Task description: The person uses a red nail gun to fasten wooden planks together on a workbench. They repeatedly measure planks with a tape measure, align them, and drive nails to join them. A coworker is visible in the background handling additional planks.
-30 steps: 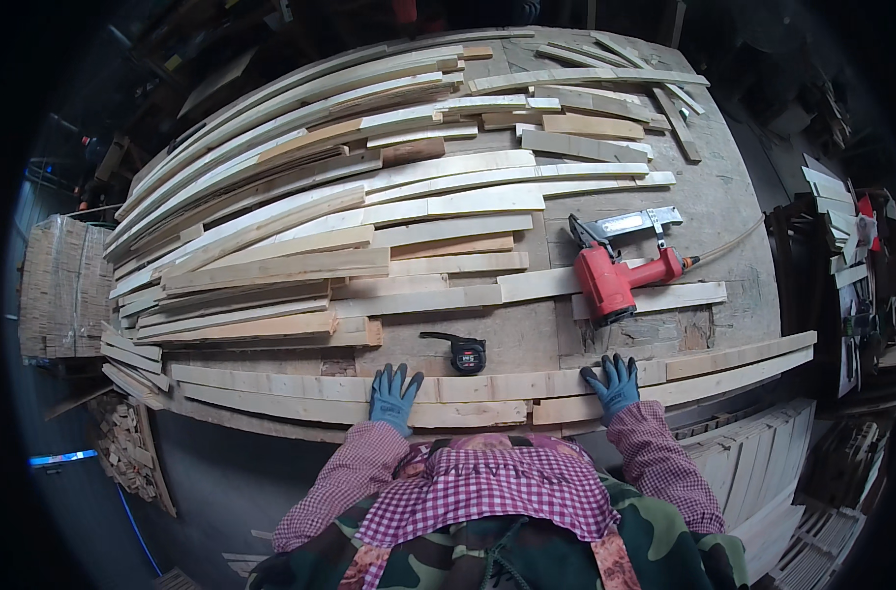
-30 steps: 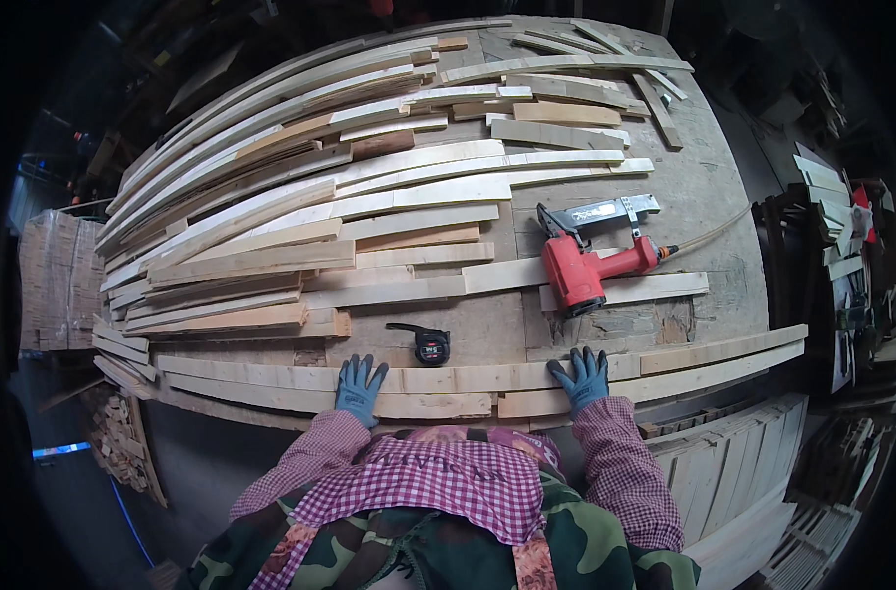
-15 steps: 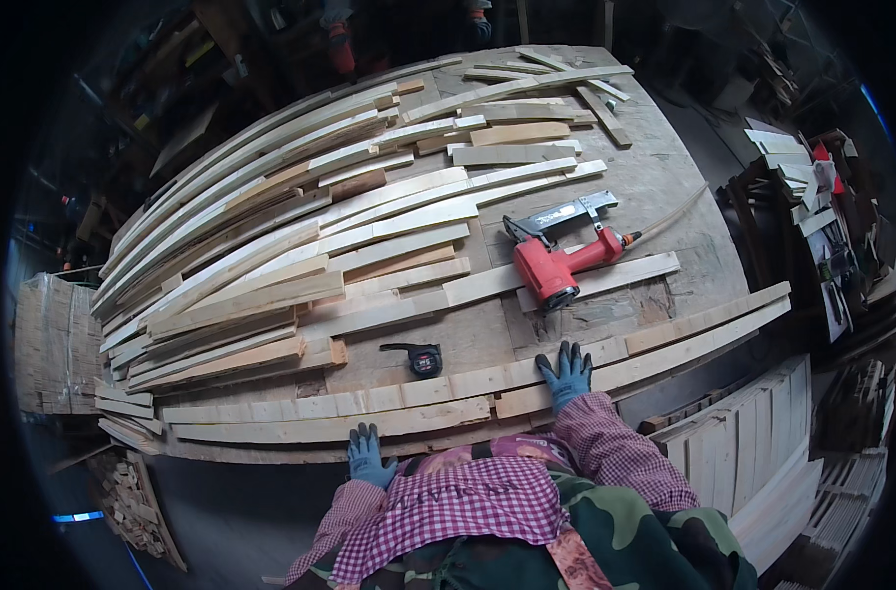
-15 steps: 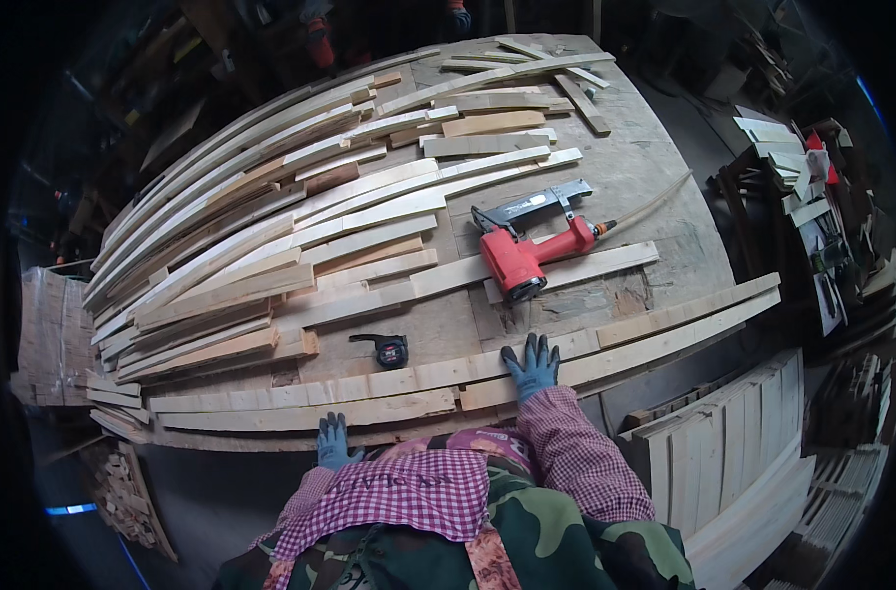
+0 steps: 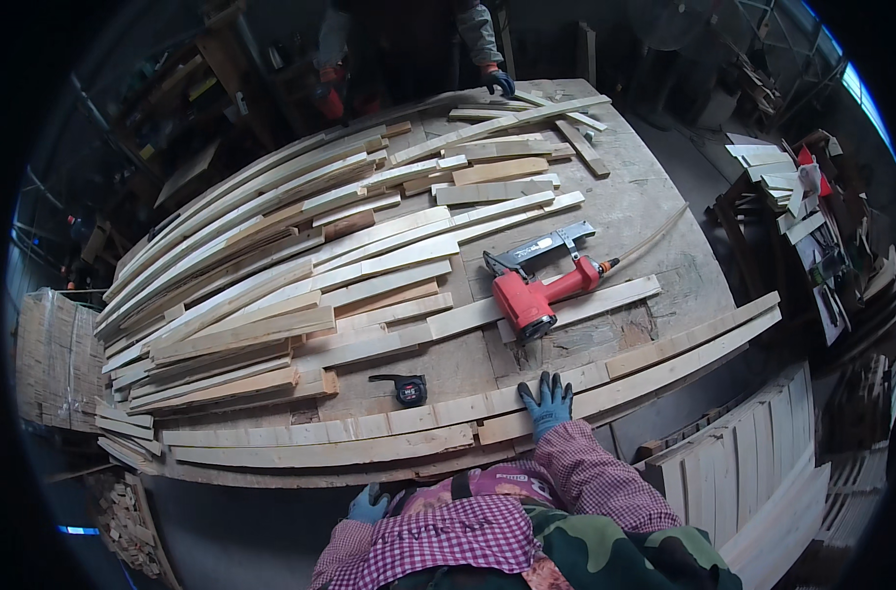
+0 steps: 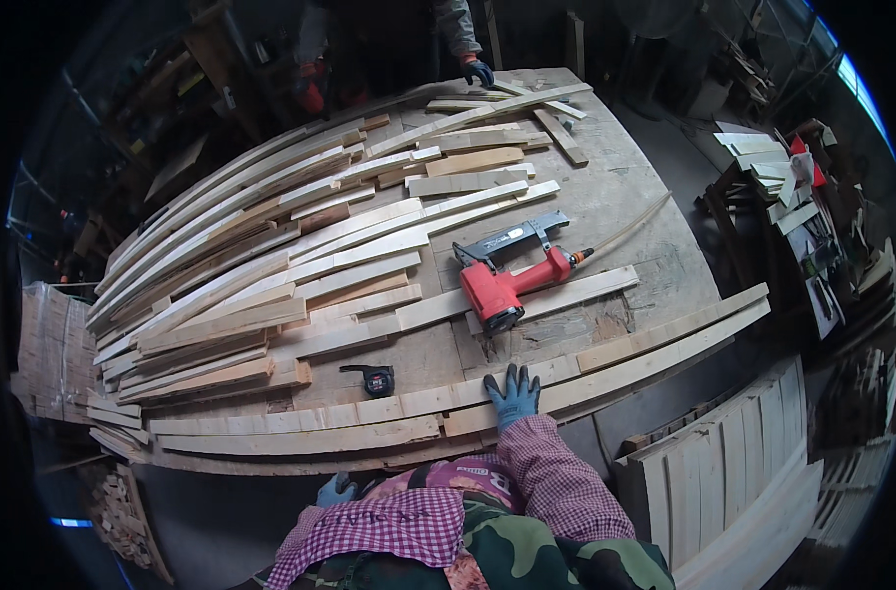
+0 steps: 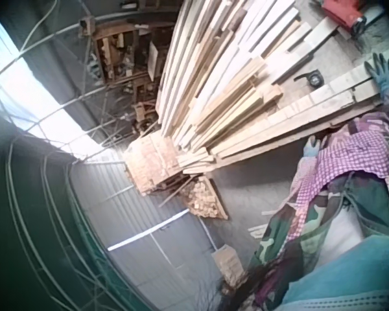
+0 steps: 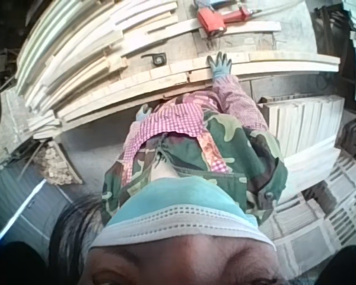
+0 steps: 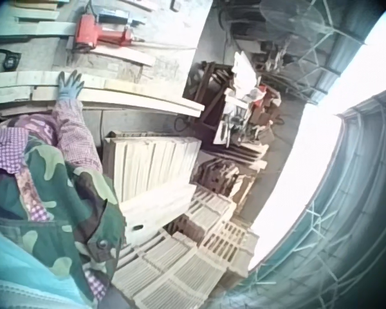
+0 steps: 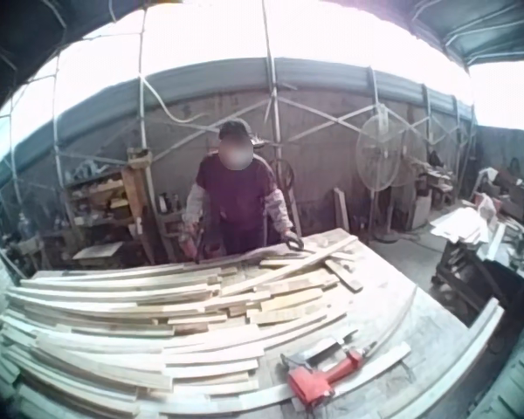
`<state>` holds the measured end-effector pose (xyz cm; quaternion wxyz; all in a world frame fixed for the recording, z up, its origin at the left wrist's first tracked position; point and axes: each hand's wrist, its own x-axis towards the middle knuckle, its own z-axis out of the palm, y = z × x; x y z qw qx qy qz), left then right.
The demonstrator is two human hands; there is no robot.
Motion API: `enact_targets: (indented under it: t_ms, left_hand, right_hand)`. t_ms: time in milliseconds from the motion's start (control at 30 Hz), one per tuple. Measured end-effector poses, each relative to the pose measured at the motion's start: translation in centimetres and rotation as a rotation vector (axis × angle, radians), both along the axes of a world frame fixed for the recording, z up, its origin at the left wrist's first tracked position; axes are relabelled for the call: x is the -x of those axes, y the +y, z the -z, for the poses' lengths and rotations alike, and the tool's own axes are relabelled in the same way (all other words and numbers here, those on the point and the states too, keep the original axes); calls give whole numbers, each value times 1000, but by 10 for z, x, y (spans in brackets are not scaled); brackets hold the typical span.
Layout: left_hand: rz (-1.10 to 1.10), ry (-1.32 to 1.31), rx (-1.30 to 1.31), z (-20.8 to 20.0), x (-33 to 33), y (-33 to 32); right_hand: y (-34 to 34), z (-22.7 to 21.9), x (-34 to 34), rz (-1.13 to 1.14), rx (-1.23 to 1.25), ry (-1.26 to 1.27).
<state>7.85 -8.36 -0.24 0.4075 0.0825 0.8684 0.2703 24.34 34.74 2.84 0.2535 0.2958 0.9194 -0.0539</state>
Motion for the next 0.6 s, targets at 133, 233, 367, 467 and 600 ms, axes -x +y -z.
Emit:
enact_targets:
  t_ms: [133,233,367,467,600]
  left_hand:
    - [-159,95,119,-9,-23,-32]
    - [-226,109,276,-26,-41,-53]
    - [-309,53,194,-37,-57,-64]
    - [-407,15,195,-62,-67,-63]
    - [-553,54,-19,-24,-97,-127]
  right_hand:
    - [1,1,-1,26,19,68]
    - [-4,-7,5,19,7,5]
    - [-5,-4,-1,55,-7,32]
    - [-14,-18,6,102,41,-73]
    - [-45,-23,9,185,14,-97]
